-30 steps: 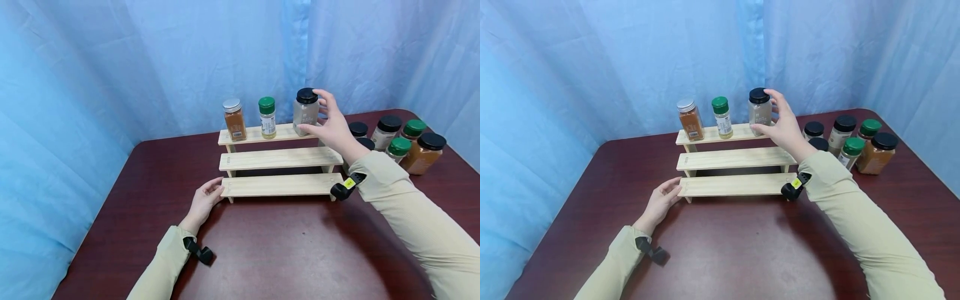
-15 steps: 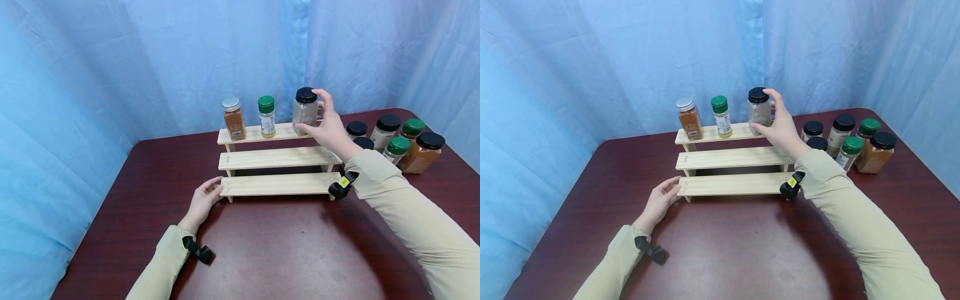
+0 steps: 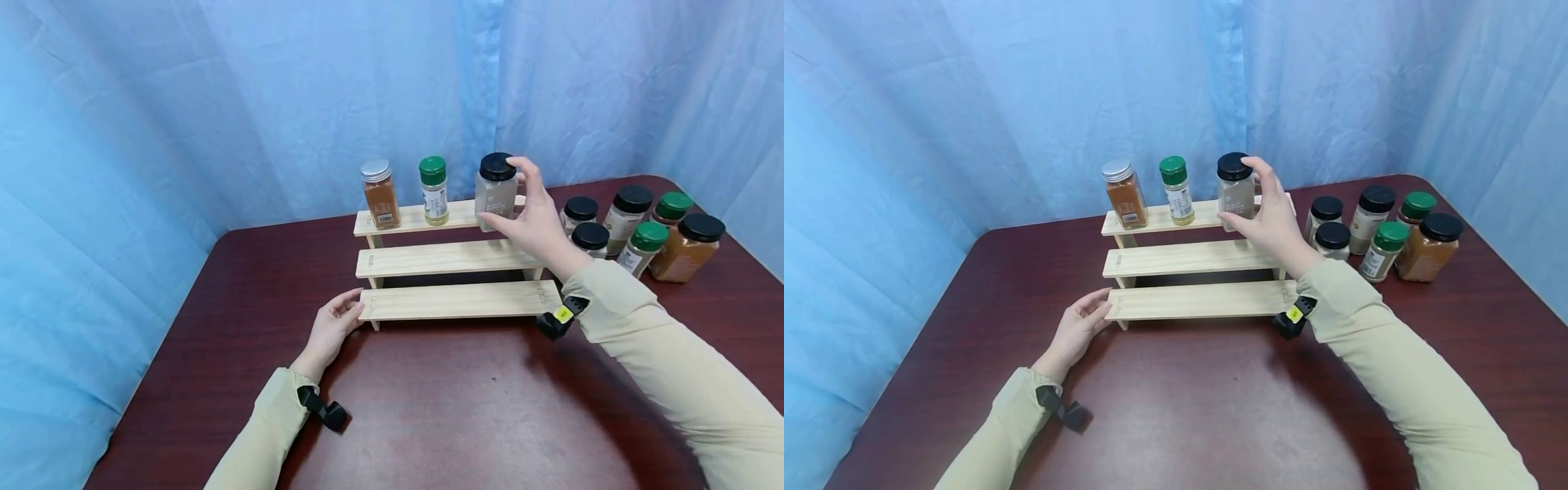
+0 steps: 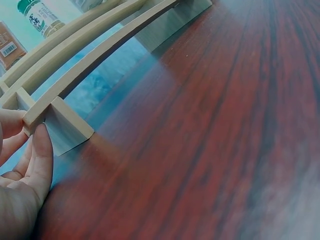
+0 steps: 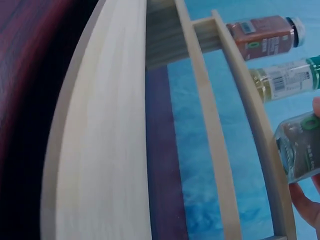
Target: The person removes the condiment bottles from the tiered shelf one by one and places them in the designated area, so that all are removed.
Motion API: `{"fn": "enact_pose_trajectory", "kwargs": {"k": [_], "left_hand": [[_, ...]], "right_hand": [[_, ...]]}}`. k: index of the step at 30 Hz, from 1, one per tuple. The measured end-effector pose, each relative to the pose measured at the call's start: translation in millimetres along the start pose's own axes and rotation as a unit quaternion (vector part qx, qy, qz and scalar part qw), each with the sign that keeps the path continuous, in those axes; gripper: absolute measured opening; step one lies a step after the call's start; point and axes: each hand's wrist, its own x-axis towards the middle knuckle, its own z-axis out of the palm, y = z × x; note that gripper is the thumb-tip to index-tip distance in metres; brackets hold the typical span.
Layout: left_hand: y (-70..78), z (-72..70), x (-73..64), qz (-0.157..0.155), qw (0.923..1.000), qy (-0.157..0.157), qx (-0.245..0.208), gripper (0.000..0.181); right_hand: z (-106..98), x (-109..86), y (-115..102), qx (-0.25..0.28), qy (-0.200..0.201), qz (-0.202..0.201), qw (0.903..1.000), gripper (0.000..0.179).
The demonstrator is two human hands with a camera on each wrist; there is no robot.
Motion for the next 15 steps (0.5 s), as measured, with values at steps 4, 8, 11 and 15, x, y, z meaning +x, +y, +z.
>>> {"fn": "enact_pose_trajectory", "kwargs": {"k": [4, 8, 11, 15], "left_hand": [[0.3, -1.4, -0.2, 0.001, 1.0000, -0.006, -0.001, 0.040], [-0.3, -2.4, -0.2, -0.001, 0.9999, -0.010, -0.004, 0.041], [0.1, -2.0, 0.2, -0.001, 0.9999, -0.008, -0.008, 0.040], [0.4, -2.2, 0.2, -0.002, 0.9999, -0.009, -0.005, 0.040]], "right_hand": [[1, -5.3, -1, 0.029, 0.006, -0.003, 0.9996, 0.084], [1, -14.2, -2, 0.058, 0.017, -0.012, 0.9981, 0.086], [0, -22.4, -2, 0.068, 0.023, -0.014, 0.9973, 0.087], [-3, -35.0, -3, 0.069, 0.020, -0.007, 0.9974, 0.088]]}}
